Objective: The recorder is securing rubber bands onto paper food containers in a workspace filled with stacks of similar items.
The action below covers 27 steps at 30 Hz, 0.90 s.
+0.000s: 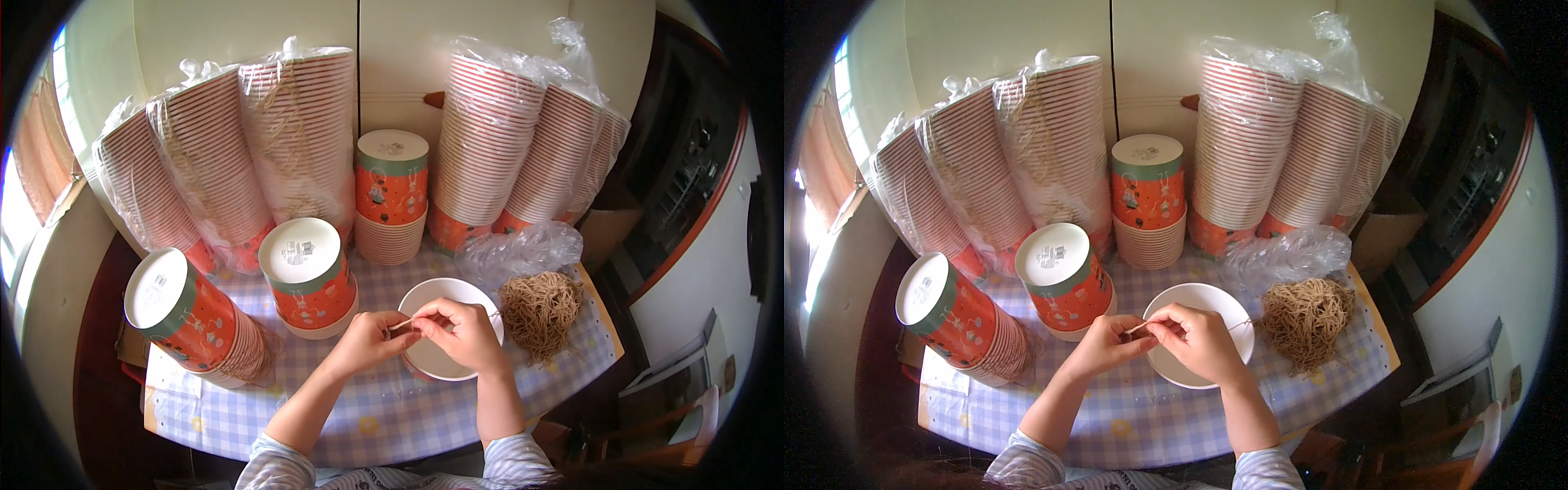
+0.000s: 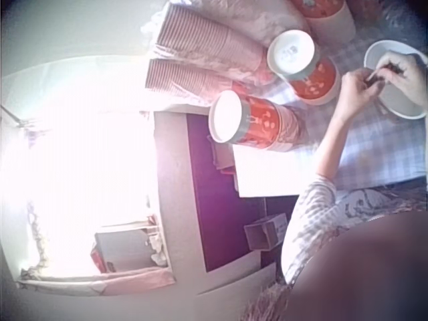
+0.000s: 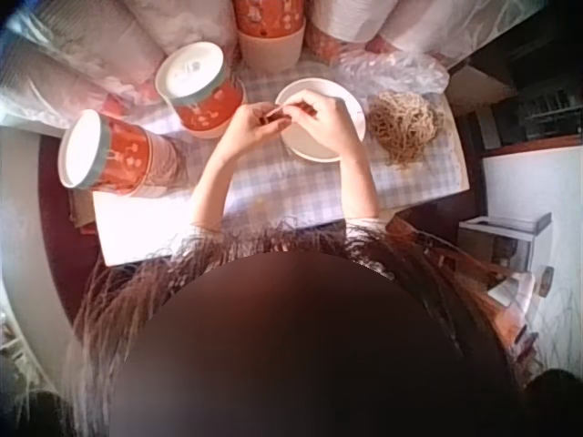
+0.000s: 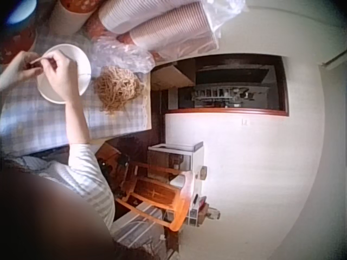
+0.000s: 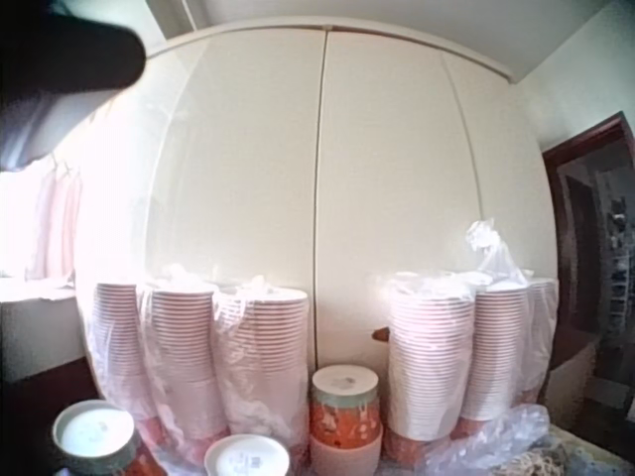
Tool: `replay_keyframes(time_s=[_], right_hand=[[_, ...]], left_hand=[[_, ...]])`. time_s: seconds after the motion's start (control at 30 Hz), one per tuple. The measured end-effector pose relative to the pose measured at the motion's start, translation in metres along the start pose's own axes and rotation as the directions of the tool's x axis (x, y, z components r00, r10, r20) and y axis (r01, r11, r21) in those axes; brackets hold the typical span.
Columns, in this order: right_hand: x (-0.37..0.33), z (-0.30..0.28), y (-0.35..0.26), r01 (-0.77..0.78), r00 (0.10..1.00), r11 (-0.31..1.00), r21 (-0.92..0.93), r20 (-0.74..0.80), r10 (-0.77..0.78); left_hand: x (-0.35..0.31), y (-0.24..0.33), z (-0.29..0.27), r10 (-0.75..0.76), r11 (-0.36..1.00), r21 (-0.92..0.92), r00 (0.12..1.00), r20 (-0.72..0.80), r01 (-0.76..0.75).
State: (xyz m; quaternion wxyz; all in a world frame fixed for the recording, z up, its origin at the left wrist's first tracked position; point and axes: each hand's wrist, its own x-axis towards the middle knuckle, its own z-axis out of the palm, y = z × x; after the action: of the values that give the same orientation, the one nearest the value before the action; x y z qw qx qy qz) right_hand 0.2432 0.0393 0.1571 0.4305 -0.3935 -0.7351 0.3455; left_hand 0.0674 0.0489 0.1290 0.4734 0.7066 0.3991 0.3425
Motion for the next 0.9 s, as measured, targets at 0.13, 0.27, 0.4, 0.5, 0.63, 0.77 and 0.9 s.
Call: replay_keyframes(time_s=[0.13, 0.27, 0.4, 0.5, 0.63, 0.77, 0.9], right_hand=[[0.0, 0.007, 0.0, 0.094, 0.995, 0.986, -0.139, -0.029, -0.099], [-0.001, 0.012, 0.01, 0.122, 0.993, 0.978, -0.172, 0.02, -0.12], [-0.001, 0.01, 0.005, 0.081, 0.993, 0.974, -0.211, 0.104, -0.06], [0.0, 0.011, 0.012, 0.11, 0.992, 0.957, -0.27, 0.089, -0.089], [0.0, 0.011, 0.01, 0.063, 0.995, 0.953, -0.296, 0.09, -0.038], [0.0, 0.012, 0.01, 0.081, 0.997, 0.92, -0.383, 0.037, -0.073], [0.001, 0.014, 0.01, 0.103, 0.993, 0.905, -0.412, -0.008, -0.117]], left_hand=[[0.0, -0.004, 0.001, -0.009, 0.999, -0.049, 0.998, -0.057, 0.007], [0.003, -0.015, 0.0, -0.007, 0.976, -0.218, 0.997, -0.078, -0.01], [0.005, -0.014, -0.004, -0.043, 0.959, -0.281, 0.997, -0.061, 0.024], [0.006, -0.018, -0.005, -0.034, 0.949, -0.316, 0.998, -0.048, 0.017], [0.006, -0.018, -0.006, -0.032, 0.934, -0.356, 0.999, -0.037, 0.016], [0.006, -0.014, -0.008, -0.032, 0.943, -0.331, 0.999, -0.018, 0.024], [0.005, -0.018, -0.007, -0.043, 0.958, -0.284, 0.999, -0.03, 0.032]])
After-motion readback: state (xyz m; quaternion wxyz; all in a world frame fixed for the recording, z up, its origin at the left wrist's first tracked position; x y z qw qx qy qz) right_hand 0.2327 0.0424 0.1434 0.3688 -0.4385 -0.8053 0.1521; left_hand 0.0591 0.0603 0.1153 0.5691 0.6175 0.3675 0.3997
